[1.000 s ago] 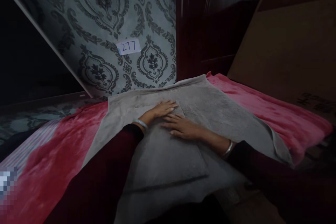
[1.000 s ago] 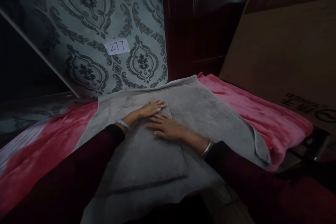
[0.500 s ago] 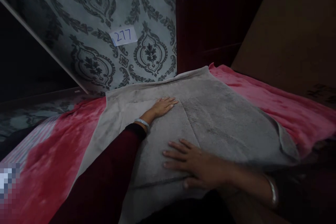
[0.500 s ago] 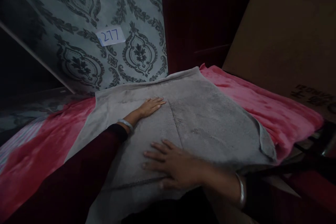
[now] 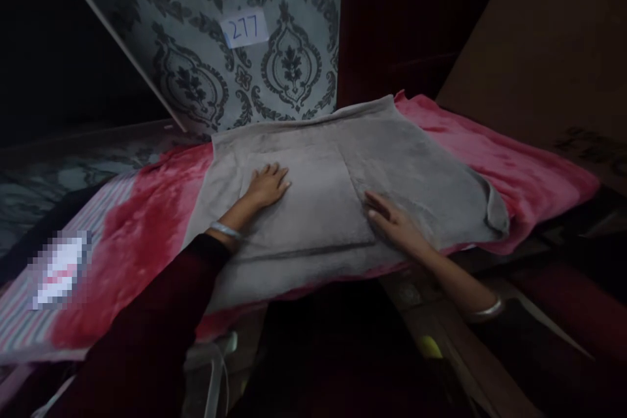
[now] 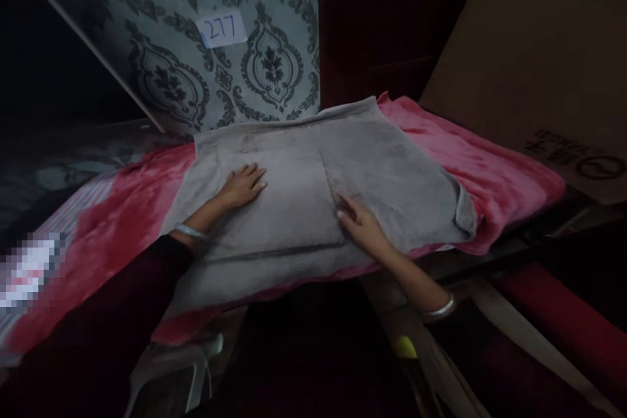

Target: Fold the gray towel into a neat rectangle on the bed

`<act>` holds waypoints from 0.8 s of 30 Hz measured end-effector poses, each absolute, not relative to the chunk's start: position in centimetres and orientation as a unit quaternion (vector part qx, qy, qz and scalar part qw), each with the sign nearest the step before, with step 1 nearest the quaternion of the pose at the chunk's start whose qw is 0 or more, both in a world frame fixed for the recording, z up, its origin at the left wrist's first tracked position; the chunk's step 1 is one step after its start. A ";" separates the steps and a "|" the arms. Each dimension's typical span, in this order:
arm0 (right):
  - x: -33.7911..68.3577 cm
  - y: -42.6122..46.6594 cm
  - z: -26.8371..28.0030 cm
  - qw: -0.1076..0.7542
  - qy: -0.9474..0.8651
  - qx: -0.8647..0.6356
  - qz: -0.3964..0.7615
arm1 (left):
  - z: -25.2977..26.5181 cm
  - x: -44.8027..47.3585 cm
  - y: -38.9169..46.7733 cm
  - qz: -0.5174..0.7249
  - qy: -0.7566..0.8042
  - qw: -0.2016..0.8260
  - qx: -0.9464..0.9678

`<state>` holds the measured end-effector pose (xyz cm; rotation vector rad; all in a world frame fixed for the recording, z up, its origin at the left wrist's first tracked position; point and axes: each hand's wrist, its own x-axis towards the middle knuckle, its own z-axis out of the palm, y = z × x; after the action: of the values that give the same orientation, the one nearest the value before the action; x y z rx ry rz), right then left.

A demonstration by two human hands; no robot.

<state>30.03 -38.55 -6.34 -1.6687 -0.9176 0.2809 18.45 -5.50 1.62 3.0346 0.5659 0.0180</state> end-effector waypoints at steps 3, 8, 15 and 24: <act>30.2 -38.4 -7.1 0.616 -0.328 -0.699 0.155 | -0.3 11.1 -4.8 0.036 0.190 0.062 0.979; 29.2 -37.5 -7.0 0.622 -0.285 -0.714 0.150 | -3.5 2.9 -6.9 0.190 0.188 0.159 0.950; 29.1 -37.4 -5.6 0.581 -0.272 -0.745 0.183 | -3.9 2.1 -8.5 0.327 0.346 0.356 0.804; 28.1 -36.4 -6.1 0.552 -0.326 -0.760 0.105 | -3.0 2.6 -10.6 0.286 0.385 0.237 0.845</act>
<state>28.09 -36.43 -6.14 -1.7987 -0.7718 0.2478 2.56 -10.57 -3.01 2.3169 1.0541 0.7846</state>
